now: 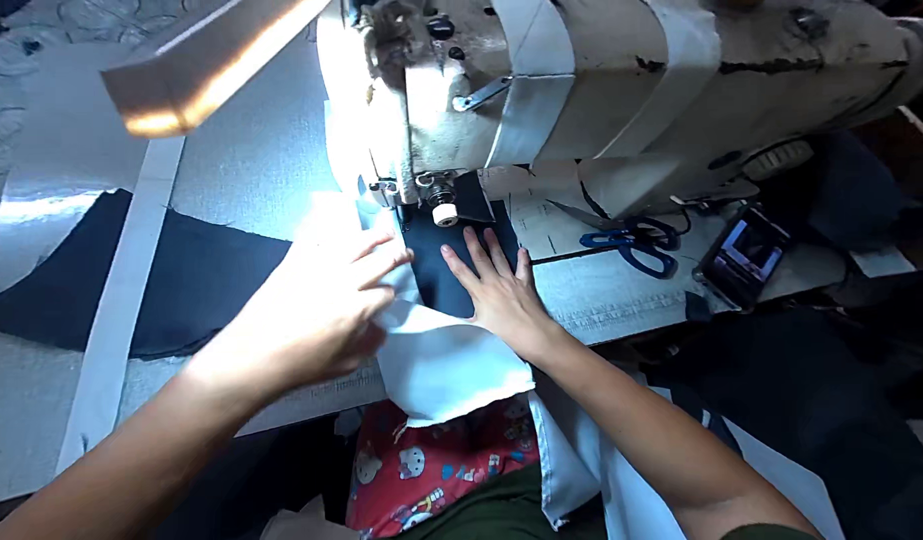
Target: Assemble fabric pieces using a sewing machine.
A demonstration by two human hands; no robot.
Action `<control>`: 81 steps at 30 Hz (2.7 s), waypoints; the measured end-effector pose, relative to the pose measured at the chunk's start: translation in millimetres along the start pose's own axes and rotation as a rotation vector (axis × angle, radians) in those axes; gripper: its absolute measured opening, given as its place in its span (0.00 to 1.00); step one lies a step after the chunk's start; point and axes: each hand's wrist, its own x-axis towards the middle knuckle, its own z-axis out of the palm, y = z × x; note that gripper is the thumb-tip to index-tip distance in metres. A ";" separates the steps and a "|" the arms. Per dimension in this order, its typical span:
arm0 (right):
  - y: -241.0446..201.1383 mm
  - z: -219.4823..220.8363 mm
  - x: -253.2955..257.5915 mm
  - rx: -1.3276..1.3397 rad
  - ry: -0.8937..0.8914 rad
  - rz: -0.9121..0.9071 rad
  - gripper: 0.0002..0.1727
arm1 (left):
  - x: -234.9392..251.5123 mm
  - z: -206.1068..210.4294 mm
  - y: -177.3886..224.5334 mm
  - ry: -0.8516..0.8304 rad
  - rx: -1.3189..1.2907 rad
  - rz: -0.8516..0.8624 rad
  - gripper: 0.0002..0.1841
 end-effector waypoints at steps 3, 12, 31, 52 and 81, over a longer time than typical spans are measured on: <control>-0.9 -22.6 -10.6 0.073 -0.261 -0.004 0.55 | 1.9 16.0 29.5 -0.092 -0.014 0.057 0.09; 43.3 -48.7 -92.8 0.512 -0.193 -0.098 0.27 | 27.7 48.5 86.0 -0.051 -0.048 0.133 0.05; 53.5 -17.0 -132.3 0.565 0.255 -0.193 0.14 | 41.8 39.2 119.3 0.005 -0.174 0.225 0.11; 56.0 -20.3 -119.2 0.316 0.334 -0.363 0.12 | 18.7 32.0 68.7 -0.071 -0.085 -0.130 0.42; 65.7 -27.2 -100.0 0.079 0.210 -0.408 0.11 | 0.0 75.0 79.5 0.001 0.001 -0.376 0.41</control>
